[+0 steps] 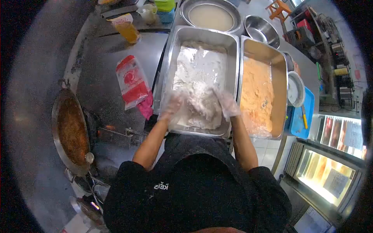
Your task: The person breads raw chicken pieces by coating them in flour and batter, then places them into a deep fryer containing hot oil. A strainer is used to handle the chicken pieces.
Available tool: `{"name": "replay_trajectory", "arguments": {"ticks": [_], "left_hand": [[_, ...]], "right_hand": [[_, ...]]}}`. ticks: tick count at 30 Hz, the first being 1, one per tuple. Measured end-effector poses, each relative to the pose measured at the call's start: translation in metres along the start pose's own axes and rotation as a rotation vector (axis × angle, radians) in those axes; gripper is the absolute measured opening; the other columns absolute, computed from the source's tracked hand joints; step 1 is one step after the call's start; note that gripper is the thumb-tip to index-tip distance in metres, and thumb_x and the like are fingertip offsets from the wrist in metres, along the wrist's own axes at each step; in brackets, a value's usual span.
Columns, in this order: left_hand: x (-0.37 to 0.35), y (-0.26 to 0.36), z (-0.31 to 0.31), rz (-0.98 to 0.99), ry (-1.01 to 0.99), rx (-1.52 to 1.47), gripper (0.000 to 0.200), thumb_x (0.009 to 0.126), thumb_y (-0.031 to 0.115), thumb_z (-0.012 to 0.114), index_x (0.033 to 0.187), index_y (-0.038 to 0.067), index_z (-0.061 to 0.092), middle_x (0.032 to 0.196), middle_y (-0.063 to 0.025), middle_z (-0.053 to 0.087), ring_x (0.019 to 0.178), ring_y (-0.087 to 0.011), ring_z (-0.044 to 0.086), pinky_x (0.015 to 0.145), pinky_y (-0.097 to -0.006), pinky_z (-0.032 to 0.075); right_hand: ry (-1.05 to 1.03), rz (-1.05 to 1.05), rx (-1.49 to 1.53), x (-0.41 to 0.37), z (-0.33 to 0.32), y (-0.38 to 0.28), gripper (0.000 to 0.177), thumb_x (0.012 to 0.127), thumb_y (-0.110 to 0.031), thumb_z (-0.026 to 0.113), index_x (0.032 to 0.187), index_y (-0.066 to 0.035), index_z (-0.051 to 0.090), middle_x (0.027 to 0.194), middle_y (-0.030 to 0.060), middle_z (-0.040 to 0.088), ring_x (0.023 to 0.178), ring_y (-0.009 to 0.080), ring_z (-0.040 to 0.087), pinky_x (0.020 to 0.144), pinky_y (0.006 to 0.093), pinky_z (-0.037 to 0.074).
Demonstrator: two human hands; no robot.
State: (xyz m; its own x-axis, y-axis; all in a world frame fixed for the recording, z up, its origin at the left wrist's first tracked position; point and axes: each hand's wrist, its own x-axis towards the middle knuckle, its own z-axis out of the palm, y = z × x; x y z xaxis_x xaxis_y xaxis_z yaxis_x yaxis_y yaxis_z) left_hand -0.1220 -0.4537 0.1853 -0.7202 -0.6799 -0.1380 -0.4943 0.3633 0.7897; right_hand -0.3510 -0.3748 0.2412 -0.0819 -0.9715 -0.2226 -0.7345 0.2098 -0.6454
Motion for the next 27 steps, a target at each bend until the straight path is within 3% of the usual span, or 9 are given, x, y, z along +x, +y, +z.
{"name": "replay_trajectory", "arguments": {"ticks": [1,4,6,11,15,18,20,24,27], "left_hand": [[-0.004,-0.003,-0.003,-0.143,-0.113,0.101,0.048,0.085,0.031,0.047,0.125,0.005,0.039,0.115,-0.01,0.054,0.099,-0.0161,0.052,0.073,-0.0295,0.047],[0.006,-0.021,0.013,-0.506,-0.351,0.118,0.057,0.087,0.034,0.042,0.132,0.0,0.029,0.123,-0.0114,0.048,0.102,-0.0145,0.051,0.078,-0.0294,0.046],[-0.006,0.046,0.004,-0.623,-0.265,-0.136,0.064,0.088,0.043,0.036,0.13,-0.005,0.029,0.122,-0.0122,0.049,0.105,-0.0178,0.051,0.087,-0.0307,0.042],[-0.002,-0.056,0.091,-0.224,-0.087,-1.156,0.066,0.082,0.034,0.055,0.127,-0.008,0.032,0.118,-0.0161,0.051,0.104,-0.0218,0.052,0.093,-0.0306,0.039],[0.005,-0.01,0.065,-0.295,0.046,-0.836,0.055,0.084,0.028,0.054,0.126,-0.002,0.036,0.114,-0.0146,0.052,0.101,-0.019,0.051,0.087,-0.0302,0.041],[-0.002,0.033,0.031,-0.258,0.18,-0.692,0.044,0.085,0.028,0.052,0.119,0.001,0.046,0.095,-0.0074,0.057,0.087,-0.0109,0.052,0.074,-0.0264,0.044],[0.005,0.037,0.022,-0.406,0.152,-0.505,0.037,0.085,0.025,0.051,0.115,0.003,0.048,0.091,-0.0053,0.056,0.081,-0.0104,0.051,0.069,-0.0263,0.044],[0.017,-0.034,0.054,-0.225,0.314,-0.543,0.026,0.084,0.018,0.052,0.107,0.006,0.052,0.08,-0.0018,0.055,0.067,-0.0132,0.051,0.057,-0.0279,0.044],[0.05,-0.129,0.083,-0.17,0.342,-0.658,0.029,0.083,0.019,0.054,0.109,0.006,0.051,0.087,-0.0033,0.055,0.076,-0.0166,0.052,0.064,-0.0309,0.044]], "right_hand": [[-0.124,0.337,0.002,0.003,-0.005,-0.004,0.034,0.088,-0.034,0.046,0.084,-0.003,0.061,0.076,0.0114,0.06,0.067,0.0213,0.057,0.065,0.0322,0.048],[0.072,0.18,0.621,-0.014,0.065,0.048,0.055,0.089,-0.048,0.034,0.074,-0.003,0.062,0.065,0.0185,0.057,0.065,0.0289,0.058,0.063,0.039,0.045],[0.152,0.263,0.367,-0.007,0.079,0.05,0.038,0.084,-0.038,0.047,0.082,-0.003,0.063,0.073,0.0143,0.06,0.063,0.0234,0.056,0.057,0.036,0.043],[0.224,0.265,0.193,0.001,0.163,0.114,0.029,0.087,-0.023,0.045,0.106,-0.006,0.057,0.101,0.0124,0.059,0.092,0.0213,0.055,0.081,0.0337,0.042],[0.22,0.237,0.795,0.005,0.118,0.057,0.031,0.089,-0.02,0.038,0.114,-0.008,0.051,0.109,0.0125,0.056,0.104,0.0273,0.05,0.091,0.0362,0.036],[0.199,-0.347,-0.07,0.003,0.062,0.028,0.031,0.087,-0.022,0.042,0.113,-0.008,0.052,0.106,0.0161,0.057,0.097,0.0286,0.055,0.086,0.0365,0.041],[0.164,-0.452,0.118,0.011,0.033,-0.002,0.031,0.087,-0.023,0.043,0.112,-0.007,0.052,0.101,0.017,0.058,0.087,0.0276,0.057,0.078,0.0354,0.044],[-0.164,-0.281,0.594,0.058,0.018,0.018,0.029,0.087,-0.022,0.048,0.112,-0.008,0.055,0.091,0.0055,0.061,0.077,0.0172,0.057,0.068,0.0318,0.046],[-0.009,-0.191,0.144,0.118,0.054,0.057,0.032,0.085,-0.018,0.048,0.116,-0.009,0.052,0.092,0.0041,0.061,0.084,0.0179,0.056,0.074,0.0321,0.045]]}}
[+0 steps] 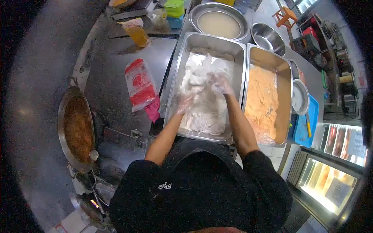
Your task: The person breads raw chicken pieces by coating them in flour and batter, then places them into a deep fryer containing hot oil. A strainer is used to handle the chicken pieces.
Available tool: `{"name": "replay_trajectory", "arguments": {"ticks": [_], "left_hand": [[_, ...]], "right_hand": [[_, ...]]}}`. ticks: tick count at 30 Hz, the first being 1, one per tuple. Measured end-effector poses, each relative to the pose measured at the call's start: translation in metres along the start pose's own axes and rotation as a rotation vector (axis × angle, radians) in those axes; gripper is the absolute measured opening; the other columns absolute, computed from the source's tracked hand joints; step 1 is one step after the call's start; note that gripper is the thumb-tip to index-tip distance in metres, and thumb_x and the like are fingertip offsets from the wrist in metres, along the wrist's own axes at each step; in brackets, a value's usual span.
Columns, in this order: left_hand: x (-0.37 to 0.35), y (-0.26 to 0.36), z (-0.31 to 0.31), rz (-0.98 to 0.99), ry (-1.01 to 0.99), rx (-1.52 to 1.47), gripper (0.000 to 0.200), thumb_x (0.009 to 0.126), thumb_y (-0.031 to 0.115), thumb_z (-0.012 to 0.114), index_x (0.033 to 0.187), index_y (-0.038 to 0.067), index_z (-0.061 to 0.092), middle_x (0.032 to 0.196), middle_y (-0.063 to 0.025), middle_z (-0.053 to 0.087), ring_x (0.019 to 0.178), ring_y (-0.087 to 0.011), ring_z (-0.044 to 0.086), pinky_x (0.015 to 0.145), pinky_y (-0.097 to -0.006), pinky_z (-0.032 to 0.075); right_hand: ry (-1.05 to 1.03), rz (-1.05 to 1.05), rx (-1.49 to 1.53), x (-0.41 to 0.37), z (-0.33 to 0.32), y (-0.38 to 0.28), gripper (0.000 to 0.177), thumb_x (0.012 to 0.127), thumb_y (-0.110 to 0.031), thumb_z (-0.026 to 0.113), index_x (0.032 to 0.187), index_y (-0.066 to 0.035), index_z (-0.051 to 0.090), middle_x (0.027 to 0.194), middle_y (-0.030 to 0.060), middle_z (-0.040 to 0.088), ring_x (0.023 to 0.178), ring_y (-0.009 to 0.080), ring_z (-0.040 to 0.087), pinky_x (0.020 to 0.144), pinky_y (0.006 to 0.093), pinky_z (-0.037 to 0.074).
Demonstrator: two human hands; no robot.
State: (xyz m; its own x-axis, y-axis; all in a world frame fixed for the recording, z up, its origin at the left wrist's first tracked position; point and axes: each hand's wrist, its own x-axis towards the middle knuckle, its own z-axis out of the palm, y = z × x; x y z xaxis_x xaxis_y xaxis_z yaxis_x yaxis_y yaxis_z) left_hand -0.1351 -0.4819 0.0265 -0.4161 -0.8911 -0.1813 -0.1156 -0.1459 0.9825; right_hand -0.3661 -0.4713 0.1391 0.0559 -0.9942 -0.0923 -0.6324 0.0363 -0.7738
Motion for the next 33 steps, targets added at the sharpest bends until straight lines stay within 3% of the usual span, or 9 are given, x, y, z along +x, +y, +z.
{"name": "replay_trajectory", "arguments": {"ticks": [2,6,7,13,16,19,22,31,33], "left_hand": [[0.035,-0.05,-0.006,0.075,0.034,-0.024,0.042,0.083,0.03,0.055,0.117,0.006,0.05,0.106,-0.0066,0.057,0.1,-0.0203,0.052,0.084,-0.0359,0.043],[0.015,0.055,0.026,-0.014,0.096,0.375,0.042,0.078,0.031,0.06,0.112,0.008,0.054,0.099,-0.009,0.06,0.091,-0.0178,0.055,0.079,-0.0335,0.044],[0.002,0.053,0.027,0.014,0.085,0.384,0.042,0.076,0.033,0.062,0.109,0.007,0.056,0.097,-0.0091,0.06,0.087,-0.017,0.056,0.078,-0.0324,0.044],[-0.061,0.016,-0.014,0.005,-0.464,0.486,0.053,0.07,0.049,0.065,0.094,0.002,0.062,0.091,-0.0125,0.062,0.08,-0.0172,0.057,0.073,-0.0294,0.045],[-0.078,0.099,-0.005,-0.469,-0.594,1.056,0.066,0.066,0.06,0.061,0.088,-0.002,0.063,0.086,-0.0151,0.063,0.08,-0.0188,0.057,0.074,-0.0292,0.045],[-0.082,0.093,-0.004,-0.25,-0.642,1.17,0.07,0.064,0.065,0.058,0.08,-0.003,0.064,0.079,-0.0178,0.063,0.073,-0.026,0.06,0.068,-0.0354,0.047],[-0.075,0.094,-0.003,-0.212,-0.78,1.253,0.068,0.065,0.062,0.058,0.079,-0.004,0.064,0.08,-0.0194,0.063,0.072,-0.0279,0.061,0.065,-0.0374,0.048],[-0.071,0.109,-0.006,-0.252,-0.363,0.905,0.034,0.07,0.031,0.061,0.081,-0.002,0.063,0.078,-0.0185,0.063,0.073,-0.0251,0.06,0.065,-0.034,0.048],[-0.072,0.125,-0.013,-0.214,-0.302,0.572,0.029,0.07,0.026,0.063,0.082,0.0,0.063,0.077,-0.014,0.062,0.071,-0.0196,0.058,0.064,-0.0316,0.047]], "right_hand": [[-0.052,0.047,-0.243,0.01,0.025,0.014,0.036,0.085,-0.017,0.044,0.121,-0.01,0.047,0.104,0.008,0.056,0.096,0.0223,0.052,0.084,0.0334,0.04],[-0.113,-0.226,-0.447,-0.003,0.072,0.031,0.044,0.087,-0.02,0.04,0.13,-0.01,0.037,0.137,0.0131,0.032,0.124,0.0287,0.032,0.104,0.0357,0.022],[-0.09,-0.326,-0.342,-0.024,0.066,0.024,0.05,0.081,-0.018,0.043,0.129,-0.01,0.035,0.128,0.0226,0.039,0.118,0.037,0.039,0.099,0.0419,0.031],[-0.354,0.112,0.055,-0.089,0.005,-0.054,0.031,0.084,-0.037,0.046,0.095,-0.015,0.065,0.094,0.0107,0.064,0.083,0.0226,0.062,0.075,0.038,0.047],[-0.38,0.183,-0.413,-0.089,-0.013,-0.082,0.024,0.08,-0.032,0.05,0.082,-0.012,0.062,0.08,0.0111,0.062,0.079,0.0219,0.06,0.07,0.0361,0.047],[-0.243,0.013,-0.687,-0.091,-0.004,-0.077,0.022,0.077,-0.03,0.051,0.075,-0.011,0.06,0.073,0.0125,0.06,0.076,0.0212,0.059,0.067,0.0351,0.047],[-0.272,0.699,-0.334,-0.083,-0.014,-0.108,0.021,0.077,-0.027,0.052,0.084,-0.01,0.061,0.093,0.0093,0.061,0.087,0.0181,0.058,0.075,0.0344,0.046],[-0.298,0.141,0.566,-0.078,0.08,0.031,0.036,0.085,-0.027,0.049,0.117,-0.012,0.052,0.11,0.0158,0.055,0.1,0.0188,0.052,0.084,0.0314,0.039],[-0.383,0.016,0.266,-0.075,0.061,0.029,0.037,0.086,-0.026,0.048,0.12,-0.011,0.052,0.112,0.0174,0.054,0.1,0.0195,0.052,0.085,0.0308,0.038]]}}
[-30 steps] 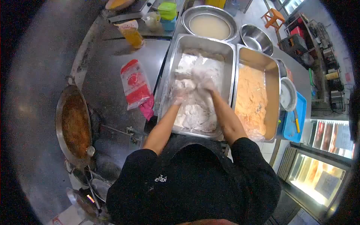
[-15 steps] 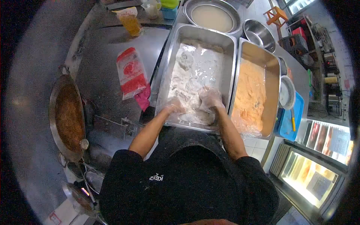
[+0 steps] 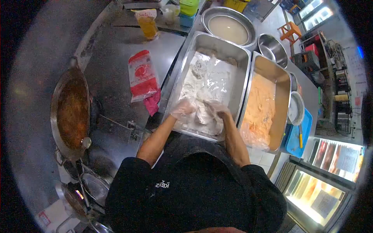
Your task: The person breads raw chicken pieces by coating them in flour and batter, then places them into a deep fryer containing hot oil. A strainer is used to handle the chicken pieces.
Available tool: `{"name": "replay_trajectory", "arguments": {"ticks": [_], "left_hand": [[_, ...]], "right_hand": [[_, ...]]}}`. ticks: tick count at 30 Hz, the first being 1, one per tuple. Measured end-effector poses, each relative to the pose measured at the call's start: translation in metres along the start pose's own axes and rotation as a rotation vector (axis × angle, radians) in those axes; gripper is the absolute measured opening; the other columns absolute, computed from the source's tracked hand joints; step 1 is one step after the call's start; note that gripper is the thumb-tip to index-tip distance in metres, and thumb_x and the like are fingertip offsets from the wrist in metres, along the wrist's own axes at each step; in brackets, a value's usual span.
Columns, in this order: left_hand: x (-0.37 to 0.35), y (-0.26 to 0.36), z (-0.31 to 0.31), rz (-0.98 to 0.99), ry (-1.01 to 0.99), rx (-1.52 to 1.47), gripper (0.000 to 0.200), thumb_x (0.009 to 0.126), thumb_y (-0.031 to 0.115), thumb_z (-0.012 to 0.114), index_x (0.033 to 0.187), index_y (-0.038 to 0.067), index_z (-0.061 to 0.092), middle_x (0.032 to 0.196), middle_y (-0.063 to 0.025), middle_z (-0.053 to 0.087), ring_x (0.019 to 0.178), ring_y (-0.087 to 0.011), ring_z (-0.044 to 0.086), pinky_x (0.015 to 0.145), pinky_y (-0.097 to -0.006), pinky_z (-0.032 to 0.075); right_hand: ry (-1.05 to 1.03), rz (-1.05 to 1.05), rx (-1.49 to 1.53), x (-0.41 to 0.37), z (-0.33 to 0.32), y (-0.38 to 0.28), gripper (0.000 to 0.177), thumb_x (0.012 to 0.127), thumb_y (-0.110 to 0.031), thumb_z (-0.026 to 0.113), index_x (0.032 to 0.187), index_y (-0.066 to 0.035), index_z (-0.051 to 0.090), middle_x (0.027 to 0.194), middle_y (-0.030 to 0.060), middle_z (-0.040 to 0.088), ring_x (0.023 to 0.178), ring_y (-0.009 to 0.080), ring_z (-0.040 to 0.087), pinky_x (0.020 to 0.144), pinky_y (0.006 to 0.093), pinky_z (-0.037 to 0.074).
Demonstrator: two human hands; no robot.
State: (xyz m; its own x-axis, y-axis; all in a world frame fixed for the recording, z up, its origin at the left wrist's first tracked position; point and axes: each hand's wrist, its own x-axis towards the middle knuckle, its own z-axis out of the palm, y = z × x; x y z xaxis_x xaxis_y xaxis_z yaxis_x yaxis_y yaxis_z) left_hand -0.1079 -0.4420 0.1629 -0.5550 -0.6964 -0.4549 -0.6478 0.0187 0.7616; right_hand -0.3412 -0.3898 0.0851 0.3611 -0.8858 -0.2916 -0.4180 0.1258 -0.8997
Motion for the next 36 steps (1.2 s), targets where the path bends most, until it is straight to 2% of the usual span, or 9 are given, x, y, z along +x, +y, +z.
{"name": "replay_trajectory", "arguments": {"ticks": [3,5,6,11,16,22,28,32,36], "left_hand": [[-0.024,0.029,-0.018,0.228,0.078,-0.481,0.023,0.07,0.013,0.064,0.09,0.001,0.061,0.08,-0.0069,0.06,0.071,-0.0131,0.053,0.066,-0.0278,0.045],[-0.014,0.021,-0.017,0.237,0.147,-0.475,0.022,0.073,0.01,0.062,0.093,0.001,0.061,0.086,-0.0064,0.061,0.076,-0.0136,0.054,0.07,-0.027,0.045],[0.003,-0.014,-0.01,0.436,0.131,-0.132,0.023,0.077,0.015,0.057,0.096,0.004,0.061,0.098,-0.0108,0.061,0.085,-0.0183,0.057,0.074,-0.0308,0.045],[0.016,-0.057,0.038,0.08,0.236,0.565,0.041,0.079,0.022,0.049,0.112,-0.002,0.051,0.121,-0.0219,0.045,0.108,-0.0306,0.046,0.093,-0.0413,0.034],[-0.029,0.01,0.031,0.246,0.423,0.757,0.056,0.078,0.021,0.045,0.126,-0.008,0.036,0.135,-0.0273,0.027,0.125,-0.0348,0.03,0.105,-0.0467,0.016],[-0.001,0.012,0.032,0.131,0.289,0.816,0.038,0.076,0.011,0.045,0.111,-0.001,0.05,0.111,-0.021,0.051,0.103,-0.0339,0.049,0.09,-0.0388,0.039],[0.033,-0.023,0.027,0.246,0.579,0.362,0.034,0.071,0.01,0.051,0.103,-0.002,0.053,0.074,-0.0181,0.058,0.07,-0.033,0.058,0.065,-0.0404,0.049],[0.027,-0.002,0.009,0.277,0.497,-0.135,0.038,0.067,0.018,0.059,0.099,-0.003,0.055,0.085,-0.025,0.059,0.078,-0.0348,0.059,0.069,-0.0396,0.048],[0.072,-0.083,0.048,0.071,0.322,0.145,0.032,0.07,0.021,0.059,0.098,0.004,0.061,0.09,-0.0169,0.062,0.081,-0.0261,0.06,0.075,-0.0355,0.048]], "right_hand": [[-0.022,0.134,-0.438,-0.029,-0.023,-0.118,0.03,0.086,-0.019,0.05,0.114,-0.011,0.056,0.098,0.0125,0.057,0.081,0.0173,0.053,0.076,0.0277,0.041],[0.158,0.042,-0.08,-0.027,-0.019,-0.085,0.028,0.084,-0.017,0.054,0.11,-0.007,0.056,0.087,0.0071,0.059,0.072,0.0143,0.053,0.067,0.0257,0.044],[0.197,-0.014,-0.007,-0.023,-0.015,-0.067,0.028,0.083,-0.019,0.056,0.108,-0.004,0.057,0.087,0.0071,0.059,0.074,0.015,0.053,0.067,0.026,0.045],[0.254,0.086,-0.096,-0.031,-0.005,-0.064,0.029,0.081,-0.018,0.055,0.106,-0.002,0.056,0.093,0.012,0.059,0.084,0.0209,0.054,0.074,0.0305,0.044],[0.092,0.3,-0.66,-0.041,-0.009,-0.122,0.029,0.081,-0.015,0.051,0.107,-0.003,0.055,0.101,0.0181,0.058,0.096,0.0274,0.055,0.082,0.0358,0.043],[0.764,0.138,-0.489,-0.017,0.018,-0.048,0.031,0.082,-0.035,0.051,0.102,-0.014,0.063,0.083,0.0115,0.063,0.072,0.0244,0.059,0.067,0.037,0.048],[0.573,0.282,-0.059,-0.03,-0.014,-0.071,0.03,0.075,-0.025,0.066,0.092,0.0,0.062,0.082,0.0163,0.063,0.077,0.0196,0.061,0.069,0.0331,0.047],[0.592,-0.03,0.432,-0.038,-0.009,-0.101,0.025,0.077,-0.022,0.065,0.082,0.001,0.058,0.078,0.0084,0.062,0.073,0.0102,0.056,0.066,0.0251,0.044],[0.521,0.057,0.374,-0.02,0.014,-0.074,0.029,0.082,-0.02,0.06,0.098,0.004,0.055,0.094,0.0059,0.06,0.081,0.0105,0.055,0.068,0.025,0.044]]}}
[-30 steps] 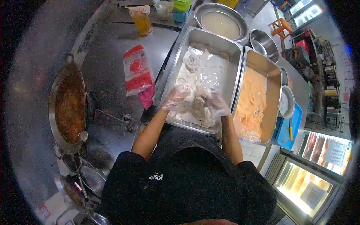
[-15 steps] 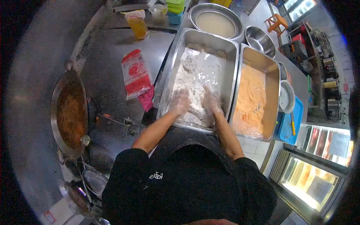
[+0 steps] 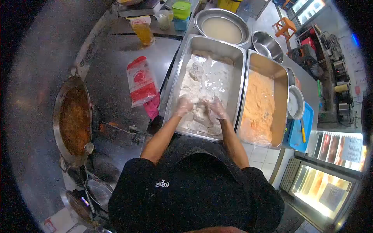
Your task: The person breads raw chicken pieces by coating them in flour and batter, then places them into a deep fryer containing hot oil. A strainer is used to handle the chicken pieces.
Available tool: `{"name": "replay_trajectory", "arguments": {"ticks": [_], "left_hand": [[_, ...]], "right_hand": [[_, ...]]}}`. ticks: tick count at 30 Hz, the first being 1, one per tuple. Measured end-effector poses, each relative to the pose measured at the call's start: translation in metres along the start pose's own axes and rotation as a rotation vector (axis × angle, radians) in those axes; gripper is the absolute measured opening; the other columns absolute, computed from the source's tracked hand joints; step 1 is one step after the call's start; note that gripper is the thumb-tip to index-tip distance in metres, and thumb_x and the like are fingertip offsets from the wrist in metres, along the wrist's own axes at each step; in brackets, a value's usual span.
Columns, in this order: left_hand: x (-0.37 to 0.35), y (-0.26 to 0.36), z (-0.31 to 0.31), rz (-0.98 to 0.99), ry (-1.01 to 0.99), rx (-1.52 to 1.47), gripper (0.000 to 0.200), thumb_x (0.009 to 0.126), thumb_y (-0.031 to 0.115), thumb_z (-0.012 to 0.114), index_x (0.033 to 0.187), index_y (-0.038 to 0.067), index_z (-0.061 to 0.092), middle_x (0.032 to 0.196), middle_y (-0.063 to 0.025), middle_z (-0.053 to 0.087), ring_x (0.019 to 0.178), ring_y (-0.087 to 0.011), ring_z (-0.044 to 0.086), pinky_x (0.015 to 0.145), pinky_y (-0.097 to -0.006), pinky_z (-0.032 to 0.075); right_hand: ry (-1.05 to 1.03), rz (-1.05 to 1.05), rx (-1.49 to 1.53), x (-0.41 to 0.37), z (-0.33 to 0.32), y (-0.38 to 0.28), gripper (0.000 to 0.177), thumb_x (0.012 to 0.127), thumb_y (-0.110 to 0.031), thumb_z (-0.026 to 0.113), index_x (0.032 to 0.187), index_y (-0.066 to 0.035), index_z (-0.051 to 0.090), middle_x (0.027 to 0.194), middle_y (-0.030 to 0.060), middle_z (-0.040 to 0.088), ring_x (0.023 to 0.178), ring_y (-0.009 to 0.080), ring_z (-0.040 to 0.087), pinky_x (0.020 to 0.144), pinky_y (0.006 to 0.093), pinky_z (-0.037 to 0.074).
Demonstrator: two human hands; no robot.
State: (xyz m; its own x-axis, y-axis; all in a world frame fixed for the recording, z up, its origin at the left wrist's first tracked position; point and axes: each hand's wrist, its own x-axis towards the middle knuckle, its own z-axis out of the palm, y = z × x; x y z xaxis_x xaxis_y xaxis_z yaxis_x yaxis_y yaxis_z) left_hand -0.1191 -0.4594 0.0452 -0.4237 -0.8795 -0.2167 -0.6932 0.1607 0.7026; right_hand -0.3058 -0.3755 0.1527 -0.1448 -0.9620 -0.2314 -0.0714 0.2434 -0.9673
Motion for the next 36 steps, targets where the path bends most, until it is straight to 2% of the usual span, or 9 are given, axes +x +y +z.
{"name": "replay_trajectory", "arguments": {"ticks": [6,9,14,17,19,21,24,32,36], "left_hand": [[-0.013,-0.005,-0.014,0.088,0.146,-0.35,0.032,0.073,0.026,0.055,0.094,0.003,0.061,0.084,-0.0201,0.061,0.075,-0.0326,0.059,0.069,-0.0418,0.047],[-0.03,0.055,-0.043,0.05,0.249,-0.425,0.029,0.076,0.024,0.053,0.096,0.005,0.061,0.083,-0.018,0.062,0.072,-0.0309,0.059,0.066,-0.0408,0.047],[-0.042,0.143,-0.058,-0.08,0.264,-0.186,0.025,0.08,0.02,0.049,0.098,0.008,0.061,0.08,-0.0146,0.063,0.068,-0.0282,0.059,0.06,-0.0392,0.047],[-0.025,0.067,-0.033,0.185,0.331,-0.303,0.021,0.079,0.021,0.05,0.089,0.007,0.062,0.077,-0.0119,0.062,0.066,-0.0263,0.058,0.059,-0.0378,0.047],[-0.005,0.021,0.013,0.253,0.461,-0.026,0.019,0.078,0.021,0.05,0.083,0.007,0.062,0.074,-0.0101,0.061,0.064,-0.0251,0.058,0.058,-0.0369,0.047],[-0.002,0.031,0.01,0.405,0.398,0.078,0.021,0.078,0.023,0.05,0.088,0.008,0.061,0.073,-0.0089,0.061,0.058,-0.0236,0.057,0.053,-0.0362,0.046],[0.032,-0.041,0.038,0.723,0.508,0.201,0.028,0.081,0.019,0.046,0.103,0.005,0.056,0.071,-0.0089,0.06,0.059,-0.0228,0.056,0.055,-0.0364,0.046],[0.017,-0.014,0.04,0.153,0.083,-0.571,0.042,0.089,0.027,0.038,0.121,0.0,0.041,0.11,-0.0186,0.051,0.093,-0.0219,0.053,0.069,-0.0337,0.05],[-0.02,0.045,-0.007,0.214,0.067,-0.06,0.041,0.085,0.023,0.048,0.118,-0.001,0.043,0.101,-0.015,0.055,0.085,-0.021,0.056,0.064,-0.0302,0.05]], "right_hand": [[0.136,-0.048,0.56,-0.001,-0.011,-0.03,0.023,0.088,-0.021,0.052,0.098,0.0,0.055,0.087,0.0028,0.059,0.072,0.0135,0.055,0.063,0.0265,0.046],[0.256,0.316,-0.02,-0.001,-0.023,-0.073,0.025,0.083,-0.03,0.059,0.087,-0.005,0.062,0.072,-0.0001,0.057,0.071,0.0104,0.053,0.066,0.0251,0.044],[0.368,-0.266,-0.601,0.01,0.031,0.0,0.019,0.082,-0.018,0.058,0.089,-0.001,0.058,0.083,0.0156,0.062,0.072,0.0192,0.06,0.067,0.0306,0.046],[0.191,0.009,0.261,0.009,0.005,-0.018,0.022,0.081,-0.014,0.057,0.096,0.001,0.057,0.092,0.0218,0.06,0.08,0.0291,0.059,0.075,0.0344,0.045],[0.435,-0.241,0.323,0.021,0.018,0.028,0.025,0.081,-0.018,0.059,0.096,0.001,0.058,0.088,0.016,0.059,0.08,0.0251,0.058,0.071,0.0323,0.046],[0.475,-0.568,-0.569,0.001,0.039,-0.016,0.023,0.086,-0.018,0.056,0.102,-0.002,0.056,0.085,0.0015,0.057,0.075,0.0126,0.055,0.065,0.0269,0.047],[0.392,-0.105,-0.103,0.023,0.009,-0.004,0.019,0.085,-0.017,0.057,0.095,0.0,0.057,0.083,0.0038,0.059,0.076,0.013,0.055,0.064,0.0261,0.046],[0.347,-0.24,-0.258,-0.002,0.02,-0.033,0.021,0.08,-0.015,0.057,0.098,-0.003,0.058,0.089,0.0162,0.061,0.077,0.0234,0.058,0.068,0.0336,0.045],[0.363,-0.407,-0.456,-0.004,0.038,-0.026,0.025,0.082,-0.019,0.055,0.101,-0.003,0.055,0.086,0.0166,0.059,0.079,0.0316,0.056,0.074,0.0345,0.044]]}}
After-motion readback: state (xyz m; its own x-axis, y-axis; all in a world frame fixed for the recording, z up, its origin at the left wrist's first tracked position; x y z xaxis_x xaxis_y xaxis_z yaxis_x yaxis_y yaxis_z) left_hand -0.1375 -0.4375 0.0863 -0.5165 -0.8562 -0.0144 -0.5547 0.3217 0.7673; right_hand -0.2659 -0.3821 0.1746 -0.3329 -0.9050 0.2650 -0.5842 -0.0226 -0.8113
